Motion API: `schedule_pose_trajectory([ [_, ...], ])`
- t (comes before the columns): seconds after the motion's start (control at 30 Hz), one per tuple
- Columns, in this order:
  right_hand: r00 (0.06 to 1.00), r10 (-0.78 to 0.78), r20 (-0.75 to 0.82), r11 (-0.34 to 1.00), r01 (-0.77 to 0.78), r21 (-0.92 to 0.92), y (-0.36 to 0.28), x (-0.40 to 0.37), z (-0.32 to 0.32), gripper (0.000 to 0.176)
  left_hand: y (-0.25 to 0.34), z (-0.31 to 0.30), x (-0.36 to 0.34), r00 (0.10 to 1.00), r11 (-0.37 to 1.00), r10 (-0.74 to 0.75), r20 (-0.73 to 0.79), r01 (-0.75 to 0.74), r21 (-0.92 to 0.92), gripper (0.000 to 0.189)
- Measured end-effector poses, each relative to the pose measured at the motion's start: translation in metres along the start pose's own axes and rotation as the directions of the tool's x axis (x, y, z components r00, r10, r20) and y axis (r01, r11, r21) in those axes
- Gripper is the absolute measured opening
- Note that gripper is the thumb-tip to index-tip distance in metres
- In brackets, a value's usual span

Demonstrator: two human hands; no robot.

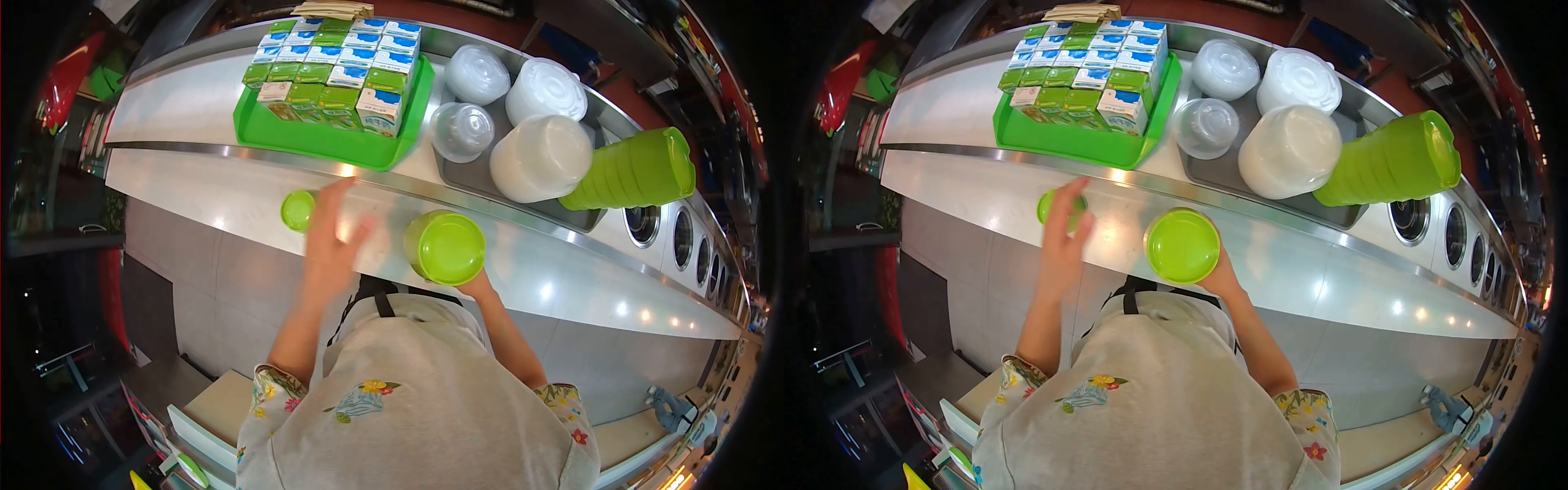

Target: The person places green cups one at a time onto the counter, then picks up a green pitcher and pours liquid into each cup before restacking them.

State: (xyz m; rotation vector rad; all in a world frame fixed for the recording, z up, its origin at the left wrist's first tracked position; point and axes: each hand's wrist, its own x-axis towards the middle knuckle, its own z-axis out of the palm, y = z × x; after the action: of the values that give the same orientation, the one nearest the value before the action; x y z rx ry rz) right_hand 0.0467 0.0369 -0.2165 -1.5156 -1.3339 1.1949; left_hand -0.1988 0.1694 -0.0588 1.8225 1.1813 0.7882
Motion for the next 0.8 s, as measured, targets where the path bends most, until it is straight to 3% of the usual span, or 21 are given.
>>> schedule_pose_trajectory([
  [0.07,0.988,-0.007,-0.152,0.997,0.018,0.074,0.009,-0.002,0.006,0.054,-0.057,-0.022,0.008,0.973,0.973,-0.198,-0.117,0.21,0.1,0.086],
  [0.1,0.988,-0.006,-0.156,0.997,0.018,0.078,0.007,-0.002,0.006,0.054,-0.093,-0.026,0.006,0.974,0.973,-0.196,-0.113,0.208,0.103,0.086],
  [0.13,0.989,0.002,-0.147,0.998,0.007,0.06,0.001,-0.002,0.004,0.054,-0.131,-0.028,0.003,0.971,0.89,-0.172,-0.164,0.225,0.397,0.089],
  [0.17,0.99,0.008,-0.139,0.999,-0.003,0.041,-0.003,-0.001,0.004,0.054,-0.159,-0.029,0.001,0.97,0.722,-0.131,-0.205,0.235,0.65,0.092],
  [0.2,0.989,0.01,-0.145,0.999,-0.003,0.043,-0.005,0.0,0.004,0.054,-0.174,-0.031,-0.002,0.972,0.723,-0.128,-0.199,0.229,0.652,0.092],
  [0.27,0.99,0.024,-0.136,0.999,-0.018,0.044,-0.007,-0.001,0.004,0.054,-0.196,-0.03,-0.008,0.969,0.595,-0.223,-0.108,0.223,0.772,0.099],
  [0.3,0.99,0.025,-0.142,0.999,-0.019,0.045,-0.001,-0.002,0.004,0.054,-0.21,-0.029,-0.008,0.97,0.596,-0.22,-0.102,0.217,0.773,0.099],
  [0.37,0.987,0.022,-0.156,1.0,-0.025,-0.018,0.014,-0.003,0.007,0.056,-0.232,-0.026,-0.007,0.975,0.825,-0.17,-0.145,0.221,0.52,0.106],
  [0.4,0.987,0.022,-0.162,1.0,-0.025,-0.015,0.014,-0.002,0.006,0.056,-0.233,-0.024,-0.006,0.976,0.824,-0.166,-0.14,0.215,0.524,0.106],
  [0.47,0.99,0.129,-0.05,0.986,-0.123,0.116,0.015,-0.001,0.003,0.09,-0.235,-0.017,-0.008,0.961,0.865,-0.147,-0.233,0.239,0.441,0.105],
  [0.6,0.993,0.12,-0.022,0.988,-0.117,0.103,0.0,0.003,-0.002,0.098,-0.231,-0.009,-0.008,0.956,0.872,-0.059,-0.286,0.189,0.451,0.103],
  [0.67,0.998,0.008,-0.065,0.991,0.001,0.137,-0.008,0.006,-0.002,0.093,-0.217,-0.009,-0.01,0.907,0.838,-0.259,-0.332,0.382,0.389,0.101],
  [0.8,0.978,-0.183,-0.099,0.972,0.196,0.133,-0.036,0.017,-0.008,0.087,-0.161,-0.017,-0.024,0.893,0.854,-0.245,-0.377,0.383,0.353,0.099],
])
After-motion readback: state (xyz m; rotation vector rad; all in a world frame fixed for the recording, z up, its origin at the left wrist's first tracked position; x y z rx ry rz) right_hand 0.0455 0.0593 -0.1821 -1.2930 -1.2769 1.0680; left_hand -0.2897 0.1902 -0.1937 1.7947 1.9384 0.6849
